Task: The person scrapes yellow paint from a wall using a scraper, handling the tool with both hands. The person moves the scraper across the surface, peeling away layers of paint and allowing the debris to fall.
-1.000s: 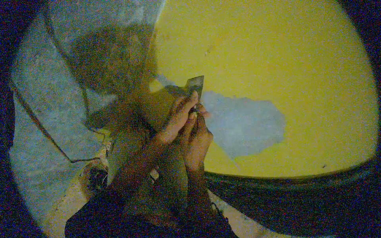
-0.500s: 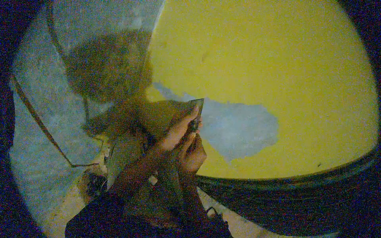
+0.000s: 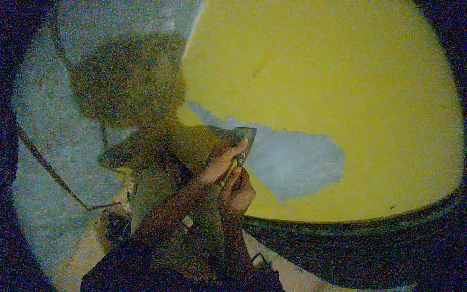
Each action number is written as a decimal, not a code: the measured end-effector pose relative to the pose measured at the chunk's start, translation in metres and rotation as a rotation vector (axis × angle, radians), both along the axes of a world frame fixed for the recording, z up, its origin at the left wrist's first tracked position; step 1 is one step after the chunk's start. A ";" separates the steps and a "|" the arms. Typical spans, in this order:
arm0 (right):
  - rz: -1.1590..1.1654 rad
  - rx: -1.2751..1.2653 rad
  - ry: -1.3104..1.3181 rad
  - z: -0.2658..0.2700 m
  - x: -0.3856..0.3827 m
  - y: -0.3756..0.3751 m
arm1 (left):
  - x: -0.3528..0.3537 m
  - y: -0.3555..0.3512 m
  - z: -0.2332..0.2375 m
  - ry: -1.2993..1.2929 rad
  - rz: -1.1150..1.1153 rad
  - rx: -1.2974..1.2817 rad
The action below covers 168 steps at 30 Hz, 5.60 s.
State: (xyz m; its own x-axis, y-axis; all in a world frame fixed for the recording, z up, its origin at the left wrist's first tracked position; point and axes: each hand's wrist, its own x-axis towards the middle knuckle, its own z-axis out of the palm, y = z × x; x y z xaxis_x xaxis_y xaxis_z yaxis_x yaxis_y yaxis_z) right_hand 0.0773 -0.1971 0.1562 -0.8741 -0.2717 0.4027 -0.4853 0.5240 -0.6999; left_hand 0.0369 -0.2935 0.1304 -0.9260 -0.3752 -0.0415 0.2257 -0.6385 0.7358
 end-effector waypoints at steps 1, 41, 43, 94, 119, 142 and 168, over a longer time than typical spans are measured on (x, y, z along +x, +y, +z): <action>0.012 -0.040 -0.018 -0.004 -0.002 0.001 | -0.002 0.001 -0.002 0.002 0.003 0.002; 0.294 -0.523 -0.460 0.023 0.006 0.037 | 0.043 -0.001 0.041 0.118 0.029 -0.413; 0.236 -0.479 -0.330 0.024 0.003 0.038 | 0.046 0.012 0.050 0.112 -0.005 -0.352; -0.037 -0.101 0.248 0.023 0.012 0.036 | 0.021 0.033 0.040 0.078 -0.005 -0.216; 0.227 0.019 0.378 0.062 -0.012 0.059 | 0.023 0.051 0.047 0.195 0.081 0.140; 0.045 -0.163 0.257 0.052 0.009 0.065 | 0.015 0.062 0.052 0.103 0.031 0.013; 0.131 -0.009 0.249 0.042 0.000 0.050 | 0.041 0.041 0.045 0.128 0.147 0.087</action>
